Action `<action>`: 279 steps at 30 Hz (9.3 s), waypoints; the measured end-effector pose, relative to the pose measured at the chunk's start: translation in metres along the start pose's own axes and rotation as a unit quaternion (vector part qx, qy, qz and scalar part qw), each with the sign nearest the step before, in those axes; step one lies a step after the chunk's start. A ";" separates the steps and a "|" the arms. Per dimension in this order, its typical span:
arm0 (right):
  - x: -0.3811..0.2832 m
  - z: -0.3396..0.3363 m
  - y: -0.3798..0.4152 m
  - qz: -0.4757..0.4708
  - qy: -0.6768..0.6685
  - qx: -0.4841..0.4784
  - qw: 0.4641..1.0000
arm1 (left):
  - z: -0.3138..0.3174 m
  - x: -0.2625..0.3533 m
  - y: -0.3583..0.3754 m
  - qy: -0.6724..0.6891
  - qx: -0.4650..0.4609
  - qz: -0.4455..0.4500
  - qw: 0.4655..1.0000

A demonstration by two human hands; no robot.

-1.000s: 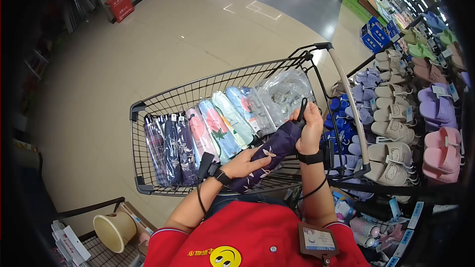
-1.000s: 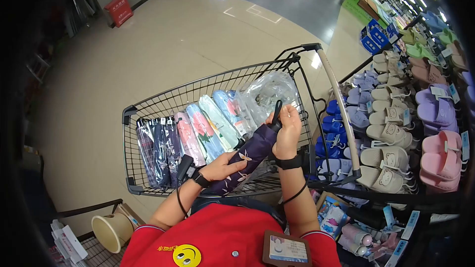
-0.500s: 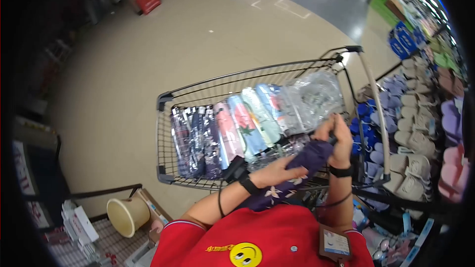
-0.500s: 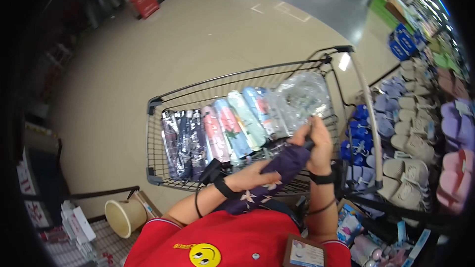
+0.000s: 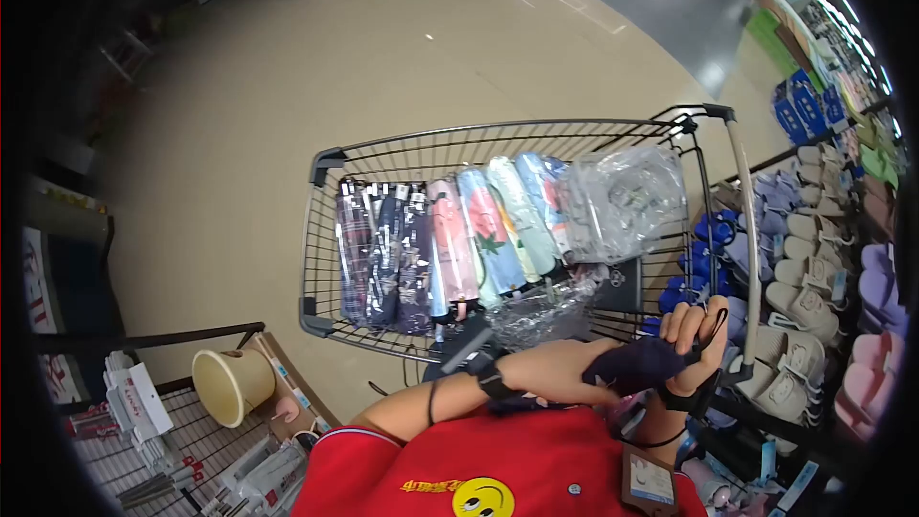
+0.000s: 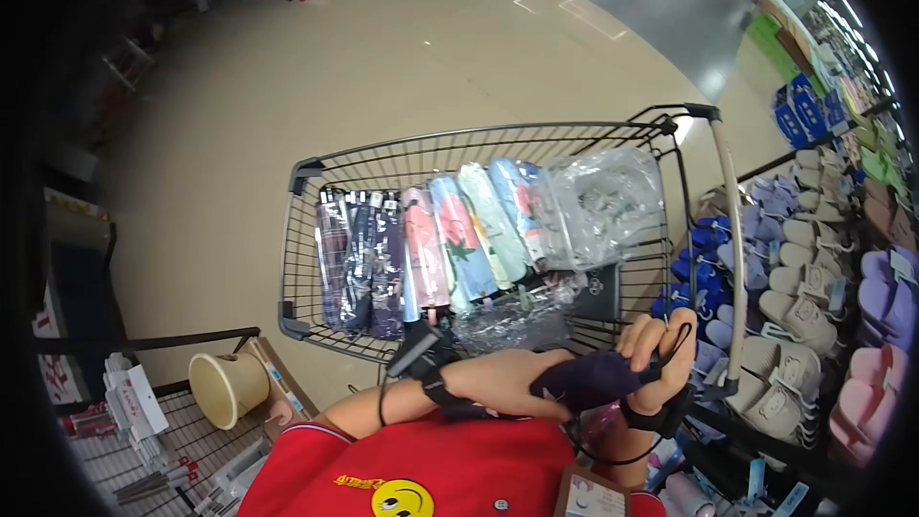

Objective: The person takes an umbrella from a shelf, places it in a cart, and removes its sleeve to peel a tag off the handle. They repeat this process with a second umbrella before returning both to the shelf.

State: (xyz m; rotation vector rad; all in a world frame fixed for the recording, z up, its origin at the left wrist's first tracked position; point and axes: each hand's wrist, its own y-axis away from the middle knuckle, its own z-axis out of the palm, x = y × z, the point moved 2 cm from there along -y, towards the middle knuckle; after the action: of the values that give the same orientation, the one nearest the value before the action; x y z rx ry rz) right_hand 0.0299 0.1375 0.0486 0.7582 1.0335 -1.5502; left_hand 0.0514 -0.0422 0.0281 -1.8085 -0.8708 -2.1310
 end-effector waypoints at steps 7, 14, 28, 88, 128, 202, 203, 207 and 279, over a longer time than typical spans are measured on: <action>-0.018 -0.010 0.027 -0.044 -0.071 -0.003 0.997 | 0.006 -0.056 0.034 -0.114 -0.016 0.003 0.993; -0.025 -0.006 0.036 -0.084 -0.063 -0.003 0.994 | 0.012 -0.052 0.043 -0.162 0.072 0.057 0.982; -0.005 -0.031 0.029 -0.002 -0.064 0.056 0.996 | 0.015 -0.064 0.054 -0.233 0.211 0.026 0.949; -0.038 -0.001 0.003 -0.189 0.030 0.103 0.976 | -0.046 -0.121 0.022 0.420 0.597 0.067 0.681; -0.047 0.001 0.022 -0.198 -0.191 -0.229 0.934 | -0.032 -0.039 0.006 -0.385 0.367 0.234 0.813; 0.013 0.049 -0.033 0.092 -0.042 -0.058 0.993 | -0.026 -0.013 0.019 -0.248 0.274 0.367 0.854; 0.017 0.052 -0.029 0.064 0.023 -0.096 0.993 | -0.024 -0.009 0.020 -0.193 0.292 0.383 0.855; 0.037 0.056 -0.022 -0.007 0.046 -0.085 0.995 | -0.026 -0.011 0.012 -0.022 0.352 0.409 0.842; 0.084 0.089 -0.004 -0.065 0.158 -0.191 0.967 | -0.073 0.024 0.051 -0.062 0.525 0.238 0.815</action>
State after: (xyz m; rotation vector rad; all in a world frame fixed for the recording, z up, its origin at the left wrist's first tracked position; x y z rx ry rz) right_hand 0.0119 0.0215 0.0126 0.6865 1.5919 -1.3025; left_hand 0.0126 -0.1190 0.0607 -1.3179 -1.1324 -0.8723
